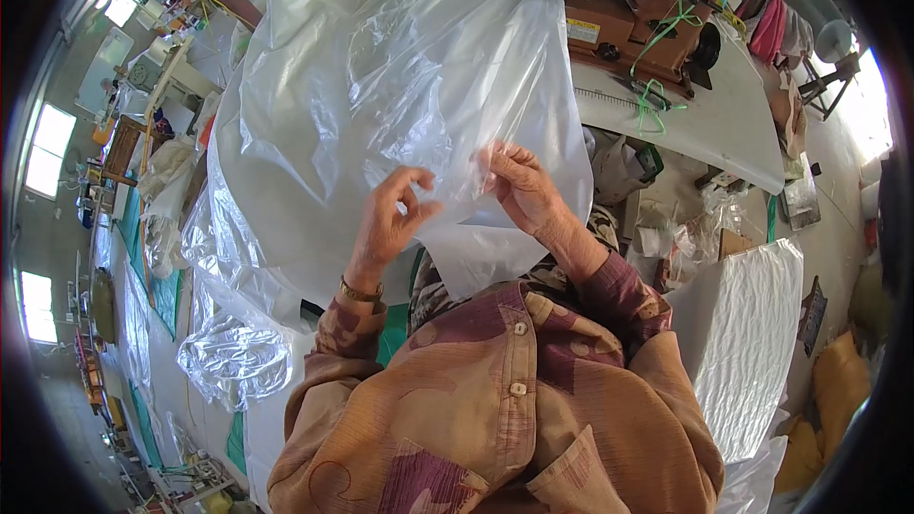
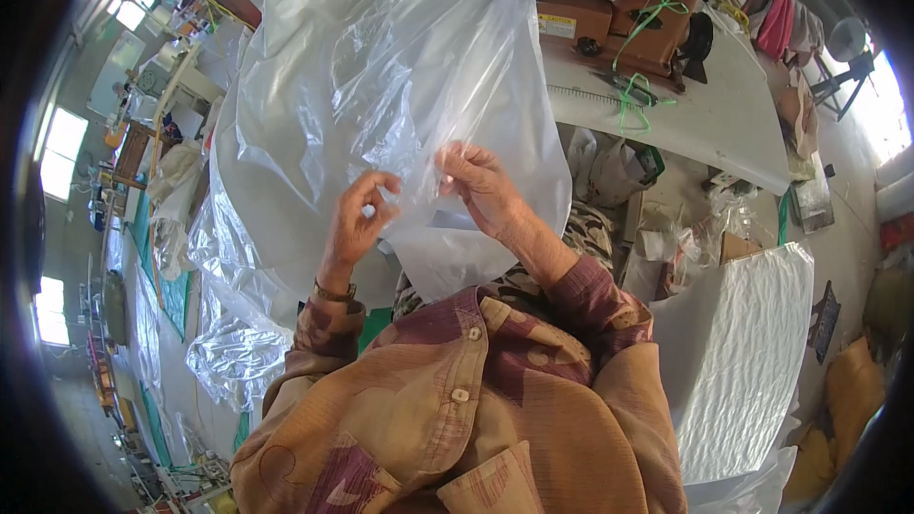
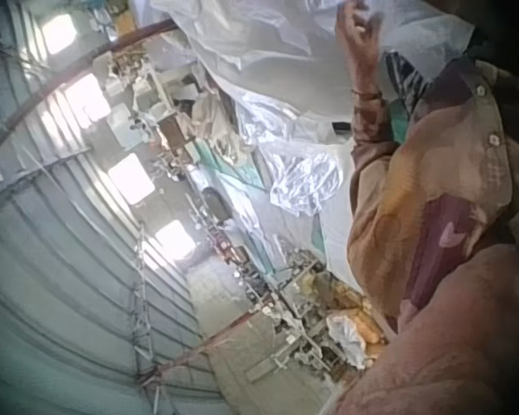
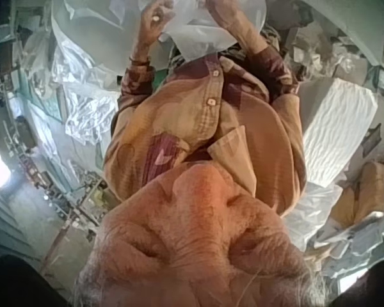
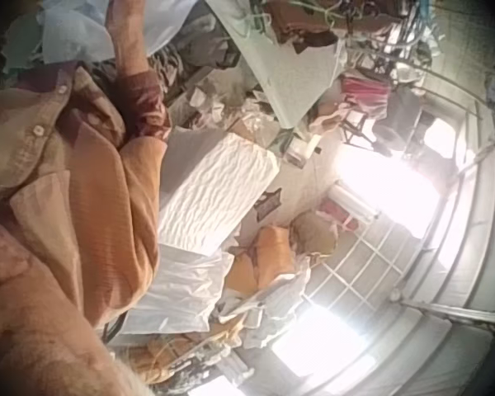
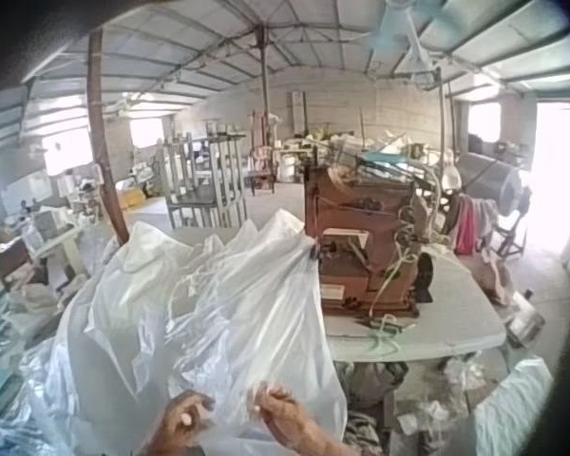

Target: The person aligns the edges of a large white plastic sheet and sews them together using a sewing machine. They repeatedly guide the material through the machine, adjust the folds, and cut the thread to separate the finished sections.

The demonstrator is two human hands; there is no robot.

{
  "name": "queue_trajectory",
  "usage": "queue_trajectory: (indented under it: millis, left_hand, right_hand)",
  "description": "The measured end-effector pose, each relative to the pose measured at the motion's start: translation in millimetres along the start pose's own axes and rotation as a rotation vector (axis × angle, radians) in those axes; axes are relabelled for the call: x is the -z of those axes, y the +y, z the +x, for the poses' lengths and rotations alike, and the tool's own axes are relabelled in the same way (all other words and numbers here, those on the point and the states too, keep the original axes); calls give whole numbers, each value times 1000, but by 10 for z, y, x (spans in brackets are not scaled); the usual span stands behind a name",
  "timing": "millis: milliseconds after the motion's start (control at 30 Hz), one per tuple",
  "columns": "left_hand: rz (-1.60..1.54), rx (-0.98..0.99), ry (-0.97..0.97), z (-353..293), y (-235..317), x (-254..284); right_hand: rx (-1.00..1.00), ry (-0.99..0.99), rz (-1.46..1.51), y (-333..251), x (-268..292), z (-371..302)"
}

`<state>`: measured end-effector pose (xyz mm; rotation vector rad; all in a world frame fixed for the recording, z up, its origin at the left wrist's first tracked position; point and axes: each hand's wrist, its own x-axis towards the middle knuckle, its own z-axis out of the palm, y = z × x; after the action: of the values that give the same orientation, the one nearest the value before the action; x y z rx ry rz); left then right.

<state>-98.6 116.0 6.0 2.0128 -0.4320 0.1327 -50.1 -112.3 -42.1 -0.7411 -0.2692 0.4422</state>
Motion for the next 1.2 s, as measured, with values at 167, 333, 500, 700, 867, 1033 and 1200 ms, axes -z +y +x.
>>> queue_trajectory:
  millis: [167, 333, 500, 700, 867, 1033, 1200]
  left_hand:
    - [-281, 249, 30, 232, 63, -151]
    - [-389, 284, -41, 350, 110, -176]
    - [-438, 312, 54, 324, 64, -72]
    - [-187, 206, 55, 351, -50, 19]
    - [275, 137, -99, 353, -71, -146]
    - [848, -273, 4, 371, 247, -357]
    - [112, -45, -25, 375, 649, -409]
  right_hand:
    - [10, 102, -112, -12, -400, -74]
    - [60, 186, -15, -13, -271, -69]
    - [27, 69, 91, -131, -194, -120]
    - [197, 159, -278, -161, -368, -218]
    - [158, -6, -368, -49, -315, -318]
    - [53, 125, -779, -57, -517, -487]
    - [132, 159, -1207, -89, -575, -601]
